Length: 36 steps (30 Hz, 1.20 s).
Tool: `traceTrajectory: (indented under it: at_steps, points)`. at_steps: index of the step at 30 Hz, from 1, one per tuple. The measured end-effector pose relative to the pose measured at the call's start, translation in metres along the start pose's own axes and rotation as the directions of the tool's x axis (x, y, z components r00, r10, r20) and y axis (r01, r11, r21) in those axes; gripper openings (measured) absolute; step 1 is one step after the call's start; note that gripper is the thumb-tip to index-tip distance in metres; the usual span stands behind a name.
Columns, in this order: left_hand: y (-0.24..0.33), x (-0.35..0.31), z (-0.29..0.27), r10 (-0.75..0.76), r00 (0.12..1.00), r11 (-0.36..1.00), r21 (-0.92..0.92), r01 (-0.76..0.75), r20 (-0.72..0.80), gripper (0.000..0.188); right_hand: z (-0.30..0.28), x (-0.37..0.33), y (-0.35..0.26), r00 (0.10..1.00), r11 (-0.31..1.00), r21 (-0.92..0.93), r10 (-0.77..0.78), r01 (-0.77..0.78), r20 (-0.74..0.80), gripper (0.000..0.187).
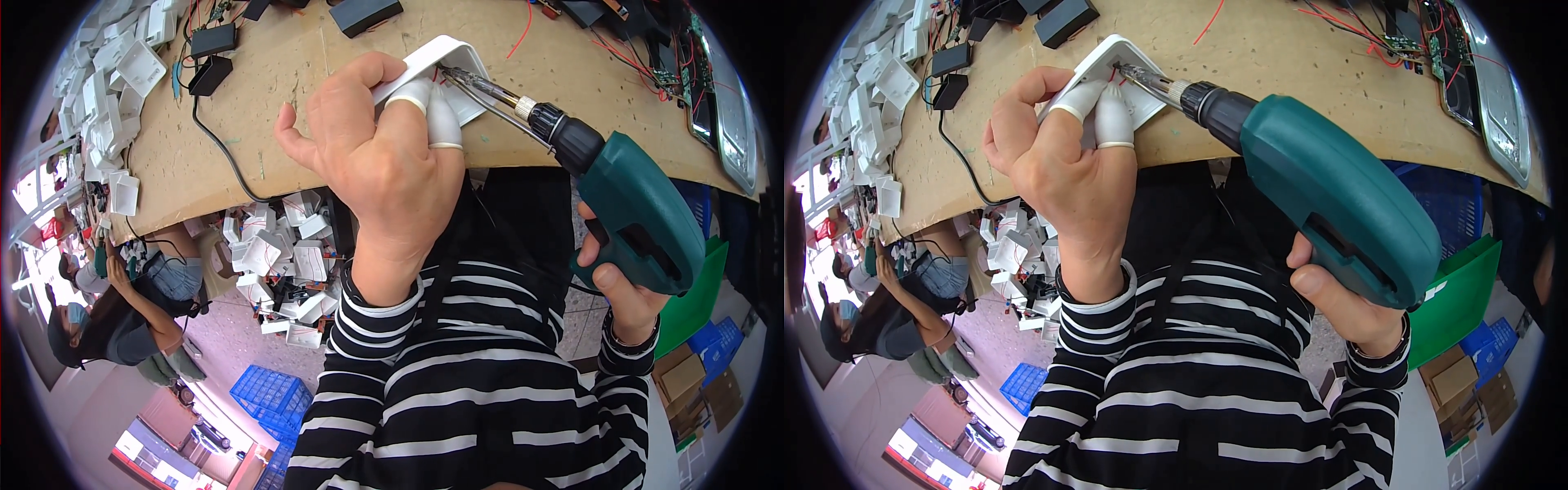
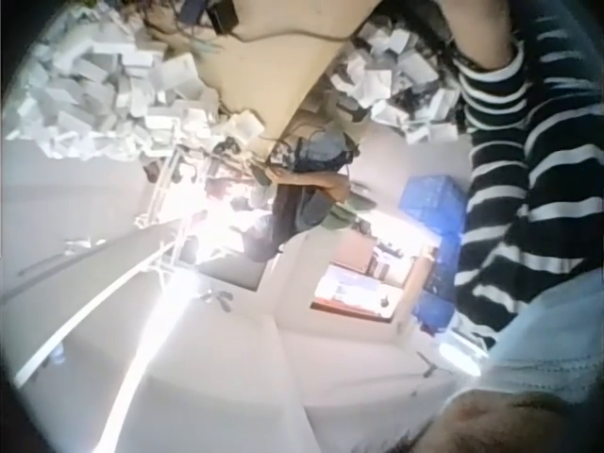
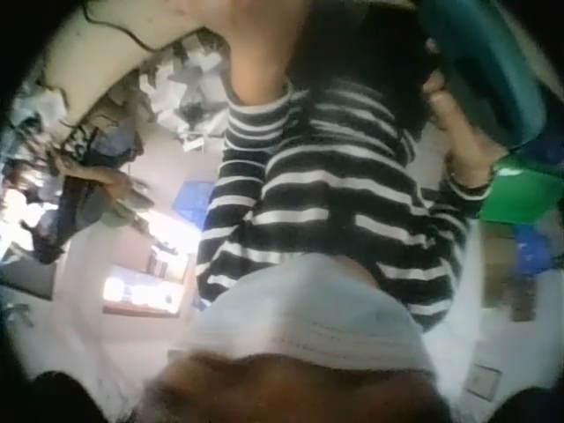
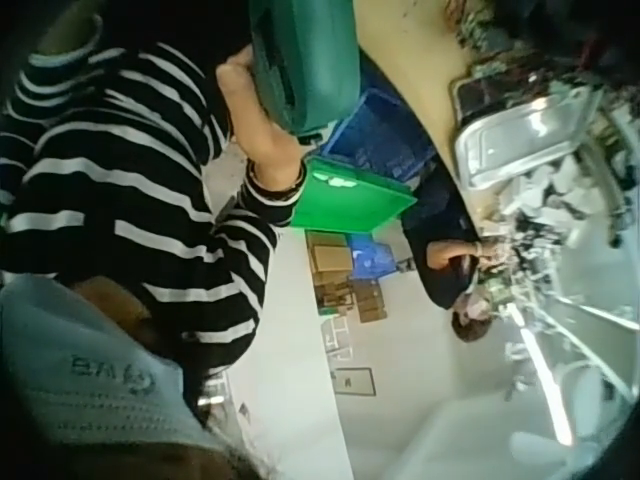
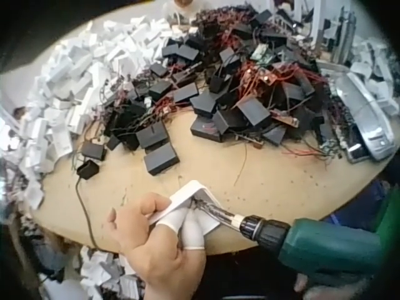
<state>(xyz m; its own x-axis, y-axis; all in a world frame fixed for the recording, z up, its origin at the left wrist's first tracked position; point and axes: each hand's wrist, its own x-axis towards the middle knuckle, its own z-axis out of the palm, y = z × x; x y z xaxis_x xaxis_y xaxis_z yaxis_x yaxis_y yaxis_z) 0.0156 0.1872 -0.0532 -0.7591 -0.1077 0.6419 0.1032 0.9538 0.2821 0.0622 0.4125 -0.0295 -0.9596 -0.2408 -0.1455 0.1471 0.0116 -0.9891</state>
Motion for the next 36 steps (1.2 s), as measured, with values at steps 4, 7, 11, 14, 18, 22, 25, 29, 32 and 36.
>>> traceTrajectory:
  at_steps: [4, 7, 11, 14, 18, 22, 25, 29, 32, 36]
  points:
    - [0.0002, -0.0001, -0.0006, 0.000, 1.000, 1.000, 0.001, 0.000, -0.002, 0.012, 0.0001, -0.0008, 0.0000, 1.000, 1.000, -0.018, -0.023, 0.023, -0.001, 0.064]
    - [0.0012, 0.0003, 0.0001, -0.003, 1.000, 1.000, -0.002, 0.003, -0.004, 0.012, -0.0012, -0.0014, -0.0004, 1.000, 1.000, -0.016, -0.017, 0.017, 0.014, 0.064]
    - [0.0012, 0.0002, -0.0006, -0.003, 1.000, 1.000, 0.020, 0.003, 0.004, 0.011, -0.0020, -0.0019, -0.0029, 1.000, 0.999, -0.033, 0.011, -0.011, 0.018, 0.064]
    - [0.0012, 0.0005, -0.0019, -0.006, 1.000, 1.000, 0.015, 0.006, 0.017, 0.012, -0.0027, -0.0028, -0.0031, 1.000, 0.999, -0.047, 0.025, -0.024, 0.011, 0.065]
    - [0.0013, 0.0011, -0.0012, -0.007, 1.000, 1.000, 0.016, 0.006, 0.011, 0.012, -0.0040, -0.0031, -0.0017, 1.000, 0.997, -0.073, -0.001, 0.002, 0.013, 0.066]
    - [0.0017, 0.0006, -0.0001, -0.005, 1.000, 1.000, 0.015, 0.004, 0.006, 0.012, -0.0039, -0.0053, -0.0032, 1.000, 0.997, -0.072, -0.026, 0.026, 0.002, 0.065]
    - [0.0011, 0.0004, -0.0011, -0.007, 1.000, 1.000, 0.014, 0.007, 0.009, 0.012, -0.0041, -0.0048, -0.0033, 0.999, 0.996, -0.081, -0.027, 0.029, 0.018, 0.063]
    - [0.0015, 0.0015, -0.0015, -0.006, 1.000, 1.000, 0.014, 0.006, 0.011, 0.012, -0.0057, -0.0033, -0.0034, 0.998, 0.997, -0.073, 0.002, 0.002, 0.059, 0.062]
    - [0.0016, 0.0010, -0.0004, -0.008, 1.000, 1.000, 0.014, 0.008, 0.002, 0.011, -0.0061, -0.0034, -0.0037, 0.998, 0.998, -0.068, 0.007, -0.002, 0.063, 0.061]
    - [0.0008, 0.0001, -0.0005, -0.010, 1.000, 1.000, 0.019, 0.010, 0.005, 0.011, -0.0054, -0.0020, -0.0037, 0.998, 0.996, -0.084, -0.007, 0.013, 0.068, 0.060]
